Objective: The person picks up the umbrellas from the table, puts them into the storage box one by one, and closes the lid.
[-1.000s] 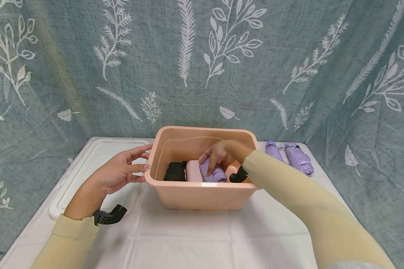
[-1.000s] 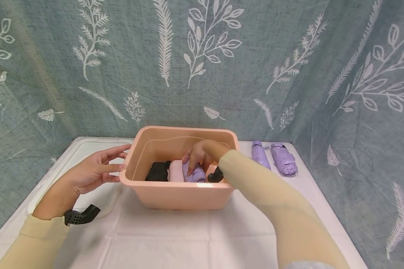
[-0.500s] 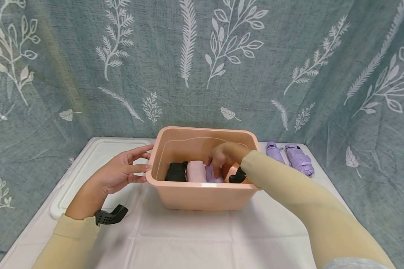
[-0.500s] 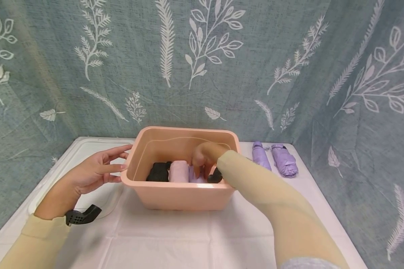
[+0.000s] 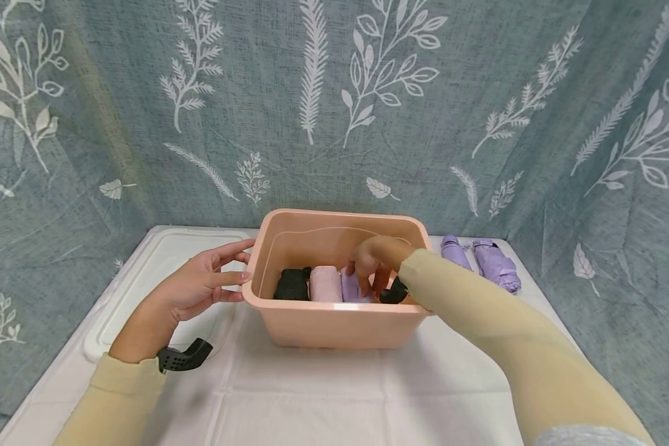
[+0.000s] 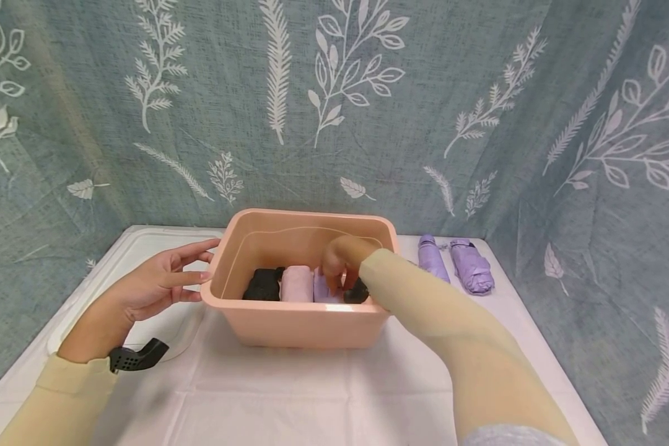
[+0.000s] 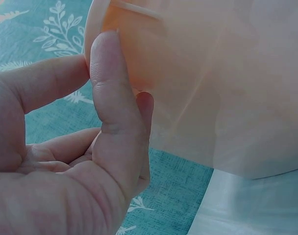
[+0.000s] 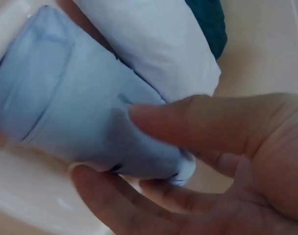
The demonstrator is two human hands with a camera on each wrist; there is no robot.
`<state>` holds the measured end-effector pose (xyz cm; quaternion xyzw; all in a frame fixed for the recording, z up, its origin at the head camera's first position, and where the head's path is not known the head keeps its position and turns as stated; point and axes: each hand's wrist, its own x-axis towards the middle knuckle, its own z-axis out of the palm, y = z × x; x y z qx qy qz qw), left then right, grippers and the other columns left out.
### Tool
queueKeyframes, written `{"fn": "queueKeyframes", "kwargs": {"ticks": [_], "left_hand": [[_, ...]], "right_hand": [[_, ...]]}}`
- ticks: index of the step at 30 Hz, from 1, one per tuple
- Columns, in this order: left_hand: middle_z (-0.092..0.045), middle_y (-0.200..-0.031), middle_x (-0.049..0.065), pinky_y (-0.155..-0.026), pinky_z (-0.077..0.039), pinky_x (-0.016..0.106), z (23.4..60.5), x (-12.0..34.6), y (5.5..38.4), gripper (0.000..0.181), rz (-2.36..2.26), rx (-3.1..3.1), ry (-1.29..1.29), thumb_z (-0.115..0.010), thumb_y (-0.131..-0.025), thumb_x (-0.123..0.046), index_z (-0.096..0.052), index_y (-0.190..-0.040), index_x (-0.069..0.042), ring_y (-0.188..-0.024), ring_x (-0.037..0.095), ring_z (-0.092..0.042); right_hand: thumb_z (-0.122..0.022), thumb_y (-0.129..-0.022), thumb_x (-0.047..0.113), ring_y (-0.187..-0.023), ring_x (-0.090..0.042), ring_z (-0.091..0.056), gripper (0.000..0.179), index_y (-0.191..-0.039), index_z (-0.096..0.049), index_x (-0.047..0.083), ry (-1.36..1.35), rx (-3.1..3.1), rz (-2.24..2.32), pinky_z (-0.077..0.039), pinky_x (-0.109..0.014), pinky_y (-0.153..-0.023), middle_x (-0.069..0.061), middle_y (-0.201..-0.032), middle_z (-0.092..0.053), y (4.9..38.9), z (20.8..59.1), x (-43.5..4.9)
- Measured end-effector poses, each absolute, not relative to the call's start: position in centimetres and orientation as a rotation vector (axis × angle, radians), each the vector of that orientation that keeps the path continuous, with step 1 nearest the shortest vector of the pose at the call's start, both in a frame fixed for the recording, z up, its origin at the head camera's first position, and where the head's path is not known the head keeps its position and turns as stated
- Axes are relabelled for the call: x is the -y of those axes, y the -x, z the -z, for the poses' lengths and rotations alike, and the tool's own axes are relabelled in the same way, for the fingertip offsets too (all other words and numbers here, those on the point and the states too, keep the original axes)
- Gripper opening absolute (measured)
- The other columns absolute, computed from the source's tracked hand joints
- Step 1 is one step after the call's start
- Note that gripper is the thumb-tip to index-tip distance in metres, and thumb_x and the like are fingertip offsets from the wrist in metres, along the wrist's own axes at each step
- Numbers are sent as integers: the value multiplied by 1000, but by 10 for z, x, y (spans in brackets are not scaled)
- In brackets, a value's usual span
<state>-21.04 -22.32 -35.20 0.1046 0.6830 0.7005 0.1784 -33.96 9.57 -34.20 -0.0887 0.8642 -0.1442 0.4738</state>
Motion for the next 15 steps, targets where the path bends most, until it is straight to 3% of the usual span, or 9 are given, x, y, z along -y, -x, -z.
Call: {"fn": "queueKeyframes", "kwargs": {"ticks": [6, 11, 15], "left_hand": [[-43, -129, 6, -72, -63, 27, 354, 223, 212, 77, -1973, -1932, -284, -65, -98, -1, -25, -163, -10, -84, 13, -71], [-43, -128, 6, -72, -63, 28, 354, 224, 212, 78, -1976, -1933, -300, -65, -98, -1, -25, -163, -9, -86, 14, -71], [-44, -128, 6, -71, -63, 29, 353, 224, 211, 77, -1977, -1938, -289, -65, -98, -1, -26, -163, -10, -85, 15, -71]], "right_hand": [[-74, -90, 10, -104, -34, -72, 69, -152, -44, 22, 205, -2097, 413, -59, -45, -95, -3, -134, -55, 342, 346, -97], [-71, -91, 3, -109, -38, -66, 69, -152, -39, 13, 130, -1986, 592, -58, -56, -96, -16, -129, -53, 345, 354, -93], [-67, -93, -1, -108, -34, -61, 56, -144, -43, 5, 92, -1922, 662, -58, -59, -93, -17, -116, -54, 347, 358, -90]]}}
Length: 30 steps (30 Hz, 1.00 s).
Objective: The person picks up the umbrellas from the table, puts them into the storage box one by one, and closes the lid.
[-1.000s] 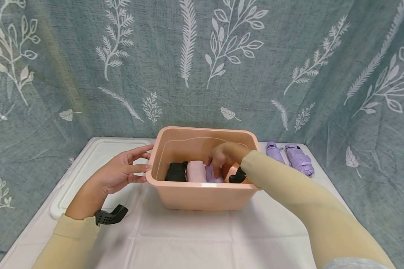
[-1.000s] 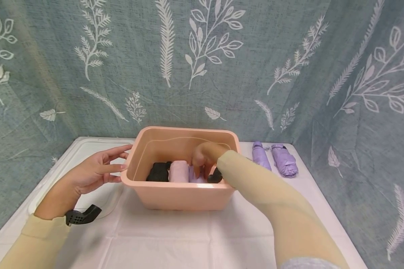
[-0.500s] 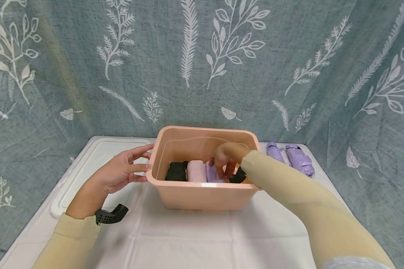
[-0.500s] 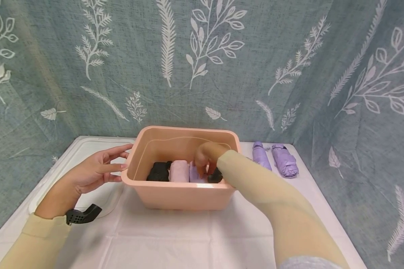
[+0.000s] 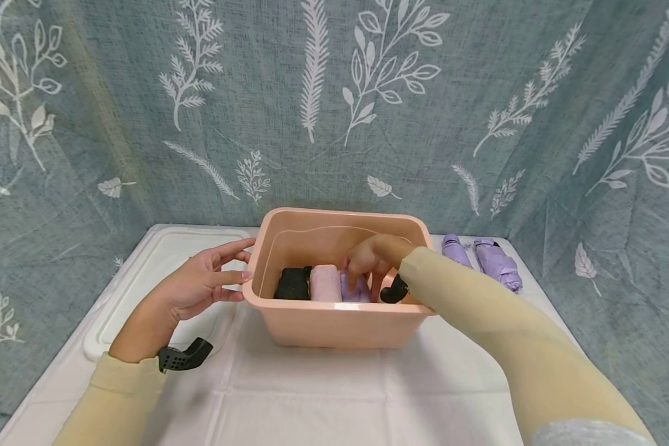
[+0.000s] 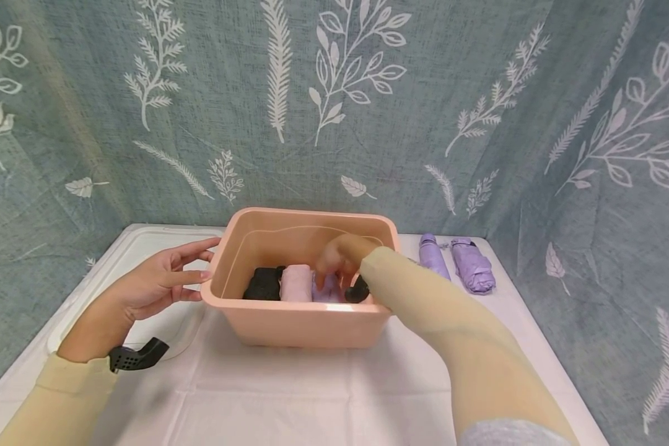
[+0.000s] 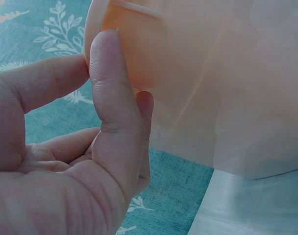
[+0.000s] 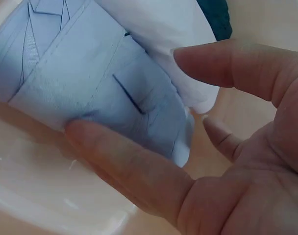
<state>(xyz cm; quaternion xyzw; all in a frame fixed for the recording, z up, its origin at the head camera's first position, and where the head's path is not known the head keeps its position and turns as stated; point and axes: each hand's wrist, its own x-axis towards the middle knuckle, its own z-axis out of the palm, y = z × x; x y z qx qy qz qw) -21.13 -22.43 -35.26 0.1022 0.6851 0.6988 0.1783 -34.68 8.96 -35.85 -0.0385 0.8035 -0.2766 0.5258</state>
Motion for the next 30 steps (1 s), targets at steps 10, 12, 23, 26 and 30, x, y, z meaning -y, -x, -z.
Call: {"fn": "queueKeyframes", "kwargs": {"ticks": [10, 12, 23, 26, 30], "left_hand": [[-43, -129, 6, -72, -63, 28, 351, 224, 210, 77, -1977, -1945, -282, -65, -97, -1, -26, -163, -10, -86, 15, -71], [-44, -129, 6, -72, -64, 29, 351, 225, 210, 77, -1978, -1946, -288, -66, -97, -1, -26, -163, -10, -86, 15, -72], [-44, -129, 6, -72, -63, 27, 353, 224, 210, 76, -1977, -1944, -302, -65, -98, -2, -26, -163, -10, -84, 14, -70], [-43, -128, 6, -72, -63, 27, 352, 224, 210, 77, -1979, -1942, -296, -65, -98, -2, -26, -163, -10, -84, 14, -70], [-43, -128, 7, -72, -63, 28, 352, 224, 209, 76, -1981, -1937, -286, -65, -98, -2, -27, -163, -9, -88, 14, -71]], "right_hand": [[-56, -100, 12, -94, -31, -62, 24, -119, -61, -3, 170, -1881, 631, -58, -46, -97, -14, -105, -57, 337, 348, -91], [-57, -99, 14, -89, -30, -64, 19, -111, -62, 0, 163, -1894, 634, -58, -47, -95, -14, -103, -58, 336, 348, -91], [-57, -100, 12, -103, -30, -58, 29, -126, -57, 0, 63, -1863, 683, -63, -44, -84, -14, -116, -52, 344, 358, -88], [-59, -100, 13, -118, -32, -53, 36, -134, -53, 4, 30, -1863, 693, -64, -48, -85, -15, -130, -47, 345, 359, -87], [-63, -99, 15, -130, -35, -48, 45, -141, -49, 8, 22, -1862, 700, -62, -51, -88, -15, -143, -41, 344, 356, -87]]}}
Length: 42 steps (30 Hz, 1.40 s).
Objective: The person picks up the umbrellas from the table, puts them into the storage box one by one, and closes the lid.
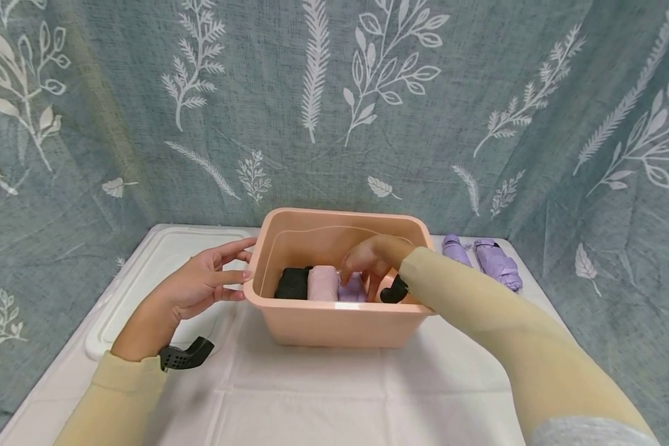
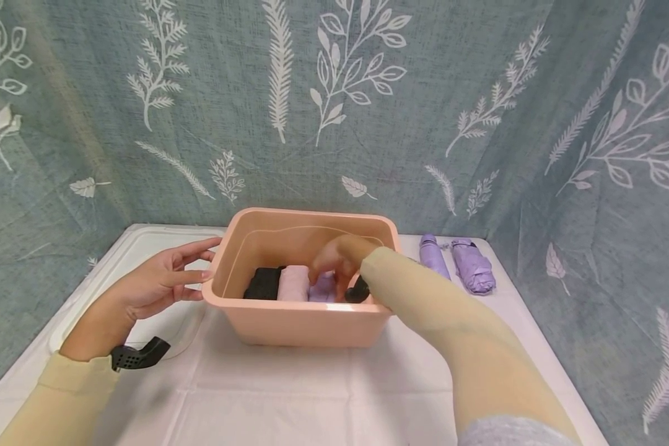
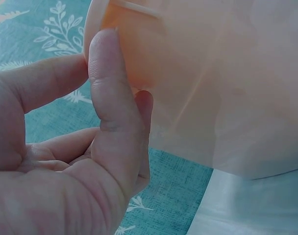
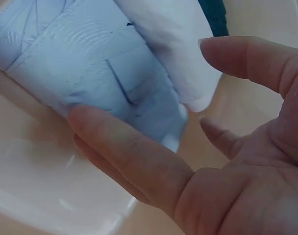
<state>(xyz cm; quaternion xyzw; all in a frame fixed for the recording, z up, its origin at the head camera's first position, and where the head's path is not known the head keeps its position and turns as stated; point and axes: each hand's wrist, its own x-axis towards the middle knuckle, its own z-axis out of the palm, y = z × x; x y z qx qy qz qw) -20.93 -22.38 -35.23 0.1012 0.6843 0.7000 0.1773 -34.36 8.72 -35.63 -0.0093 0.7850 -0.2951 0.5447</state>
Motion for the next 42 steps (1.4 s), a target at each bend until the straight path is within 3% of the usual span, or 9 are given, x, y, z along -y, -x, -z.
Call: {"fn": "queueKeyframes", "kwargs": {"ticks": [2, 9, 16, 22, 27, 35, 42], "left_hand": [[-43, -129, 7, -73, -63, 29, 352, 224, 210, 76, -1982, -1932, -288, -65, -98, -2, -26, -163, -9, -90, 13, -71], [-44, -130, 7, -73, -63, 28, 352, 223, 210, 76, -1971, -1939, -293, -65, -98, -3, -26, -163, -9, -90, 13, -71], [-43, -132, 8, -73, -63, 27, 352, 221, 210, 77, -1947, -1963, -277, -66, -99, -5, -26, -164, -12, -87, 13, -71], [-44, -129, 7, -72, -63, 27, 355, 222, 210, 77, -1964, -1958, -285, -65, -99, -3, -25, -164, -11, -84, 13, -71], [-45, -128, 7, -73, -64, 28, 356, 221, 210, 76, -1969, -1960, -303, -65, -99, -3, -25, -164, -11, -88, 14, -70], [-47, -127, 7, -73, -64, 28, 357, 220, 209, 75, -1996, -1954, -304, -65, -99, -3, -27, -163, -10, -84, 13, -71], [-48, -126, 7, -73, -64, 29, 359, 220, 209, 74, -2011, -1949, -313, -64, -99, -3, -28, -163, -10, -85, 13, -71]], "right_hand": [[-65, -99, 16, -133, -36, -46, 48, -143, -48, 8, 35, -1864, 702, -61, -52, -91, -16, -146, -40, 342, 353, -88], [-63, -100, 23, -120, -45, -65, 60, -155, -41, 13, 219, -1930, 651, -55, -47, -103, -12, -155, -39, 336, 334, -98], [-58, -102, 14, -143, -45, -45, 70, -164, -25, 19, 224, -1884, 741, -51, -51, -109, -14, -166, -29, 338, 318, -106], [-55, -102, 6, -140, -52, -44, 71, -164, -23, 19, 284, -1858, 802, -50, -51, -110, -21, -164, -29, 335, 306, -116], [-56, -101, 1, -135, -45, -53, 70, -162, -27, 18, 413, -1862, 846, -53, -49, -107, -22, -157, -41, 325, 294, -126], [-68, -96, 3, -118, -32, -66, 76, -159, -34, 27, 464, -1874, 1017, -55, -46, -104, -16, -152, -45, 312, 281, -145], [-66, -97, 6, -123, -32, -60, 70, -158, -37, 27, 555, -1896, 1135, -52, -51, -108, -15, -153, -42, 301, 278, -169]]}}
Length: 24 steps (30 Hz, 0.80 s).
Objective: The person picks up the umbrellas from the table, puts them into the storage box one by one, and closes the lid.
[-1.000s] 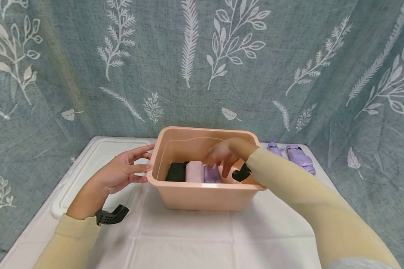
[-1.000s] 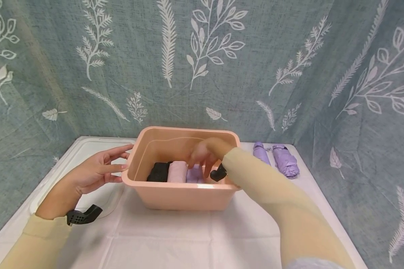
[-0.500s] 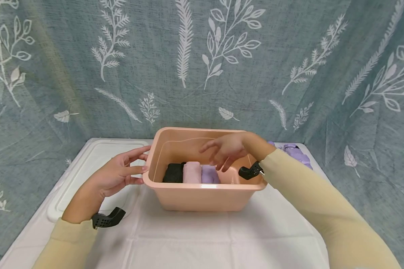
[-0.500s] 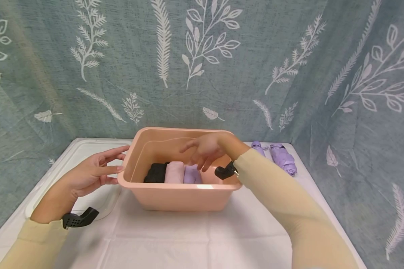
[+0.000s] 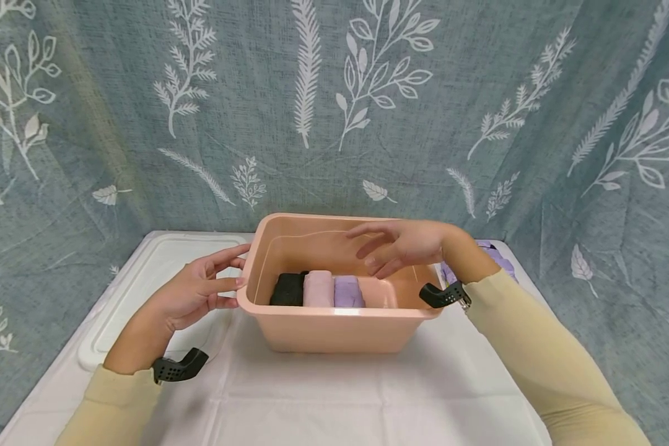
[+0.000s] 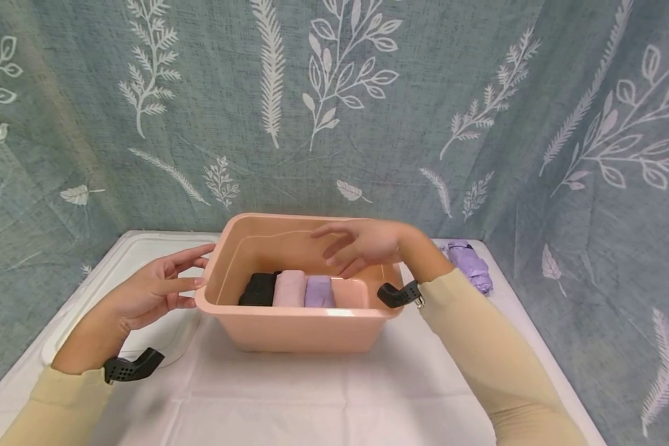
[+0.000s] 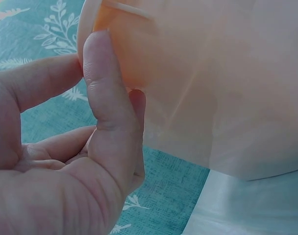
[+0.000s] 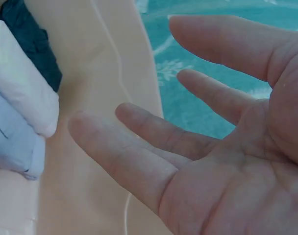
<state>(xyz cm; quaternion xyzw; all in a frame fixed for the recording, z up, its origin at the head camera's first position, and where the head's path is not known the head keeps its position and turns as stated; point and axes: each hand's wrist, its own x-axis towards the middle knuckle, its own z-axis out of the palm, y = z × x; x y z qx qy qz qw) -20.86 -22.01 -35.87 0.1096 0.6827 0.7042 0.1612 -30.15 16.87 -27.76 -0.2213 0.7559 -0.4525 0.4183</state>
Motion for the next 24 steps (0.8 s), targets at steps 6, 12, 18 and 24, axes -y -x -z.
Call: {"fn": "queueKeyframes", "kwargs": {"ticks": [6, 12, 18, 24], "left_hand": [[-48, -125, 6, -74, -64, 29, 357, 219, 207, 73, -2006, -1972, -293, -65, -99, -4, -29, -162, -10, -85, 12, -71], [-48, -125, 6, -74, -63, 29, 356, 217, 206, 73, -2005, -1979, -272, -66, -99, -5, -29, -162, -10, -85, 12, -71], [-48, -126, 6, -74, -64, 29, 356, 217, 206, 74, -2008, -1980, -272, -65, -99, -5, -28, -163, -10, -87, 12, -71], [-49, -124, 6, -74, -64, 29, 358, 217, 206, 72, -2024, -1978, -281, -65, -99, -4, -29, -162, -9, -86, 11, -71]], "right_hand": [[-65, -99, 5, -124, -31, -62, 70, -160, -33, 17, 596, -1918, 1312, -52, -51, -108, -19, -154, -42, 294, 280, -187], [-62, -99, 0, -121, -26, -66, 69, -159, -32, 13, 579, -1897, 1548, -53, -45, -106, -24, -159, -35, 287, 284, -208], [-61, -100, 0, -120, -25, -67, 67, -159, -33, 15, 563, -1925, 1708, -53, -44, -107, -20, -154, -40, 280, 286, -234], [-62, -101, 2, -124, -31, -66, 65, -159, -34, 13, 541, -1950, 1854, -53, -43, -107, -19, -152, -40, 275, 290, -262]]}}
